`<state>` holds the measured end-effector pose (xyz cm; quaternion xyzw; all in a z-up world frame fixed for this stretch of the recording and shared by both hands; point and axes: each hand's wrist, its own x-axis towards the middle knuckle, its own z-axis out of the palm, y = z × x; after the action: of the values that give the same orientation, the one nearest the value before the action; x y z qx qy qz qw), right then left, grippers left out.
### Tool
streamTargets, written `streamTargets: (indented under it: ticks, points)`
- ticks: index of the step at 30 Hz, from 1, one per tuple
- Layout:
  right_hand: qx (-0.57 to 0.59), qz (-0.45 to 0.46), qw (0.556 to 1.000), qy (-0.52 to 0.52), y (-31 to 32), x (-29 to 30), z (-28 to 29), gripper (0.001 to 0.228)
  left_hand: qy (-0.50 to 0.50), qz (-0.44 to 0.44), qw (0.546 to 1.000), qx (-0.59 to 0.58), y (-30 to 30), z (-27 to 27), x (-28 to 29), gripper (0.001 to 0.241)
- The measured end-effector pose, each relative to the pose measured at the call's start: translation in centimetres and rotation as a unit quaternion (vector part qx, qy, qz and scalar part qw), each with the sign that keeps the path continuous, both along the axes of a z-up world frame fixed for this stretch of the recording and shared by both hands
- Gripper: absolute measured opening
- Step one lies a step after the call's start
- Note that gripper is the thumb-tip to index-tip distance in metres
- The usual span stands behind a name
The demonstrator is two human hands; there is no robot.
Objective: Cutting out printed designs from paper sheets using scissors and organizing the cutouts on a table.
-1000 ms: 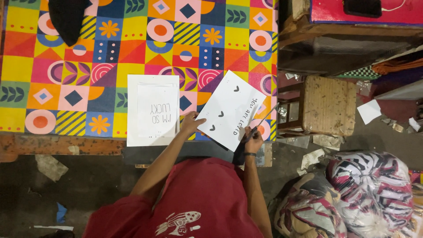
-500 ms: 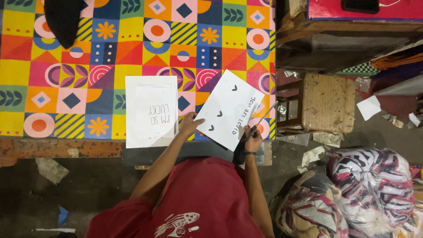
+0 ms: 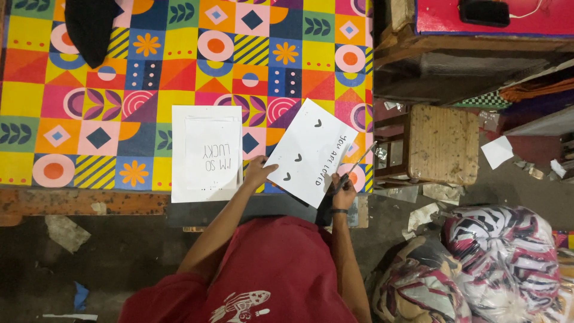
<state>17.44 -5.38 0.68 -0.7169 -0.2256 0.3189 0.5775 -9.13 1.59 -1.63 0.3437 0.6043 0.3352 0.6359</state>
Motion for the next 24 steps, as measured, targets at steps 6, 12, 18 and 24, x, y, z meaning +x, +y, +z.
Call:
streamTargets:
  ticks: [6,12,18,24]
  points:
    - [-0.006,-0.005,1.000,0.017,0.0,0.5,-1.0,0.038,0.027,-0.027,0.999,-0.003,0.5,-0.5,-0.4,0.041]
    - [-0.043,-0.009,0.999,0.020,-0.2,1.8,-4.1,0.042,0.032,-0.109,0.993,-0.028,1.8,0.1,-0.5,0.044]
    - [-0.061,0.002,0.997,0.052,-2.3,2.0,-5.3,0.045,0.197,-0.337,0.917,-0.087,9.2,2.6,-2.9,0.071]
    - [-0.049,-0.008,0.997,0.058,-4.4,3.7,-6.6,0.045,0.488,-0.428,0.750,0.126,17.5,-1.7,-2.1,0.041]
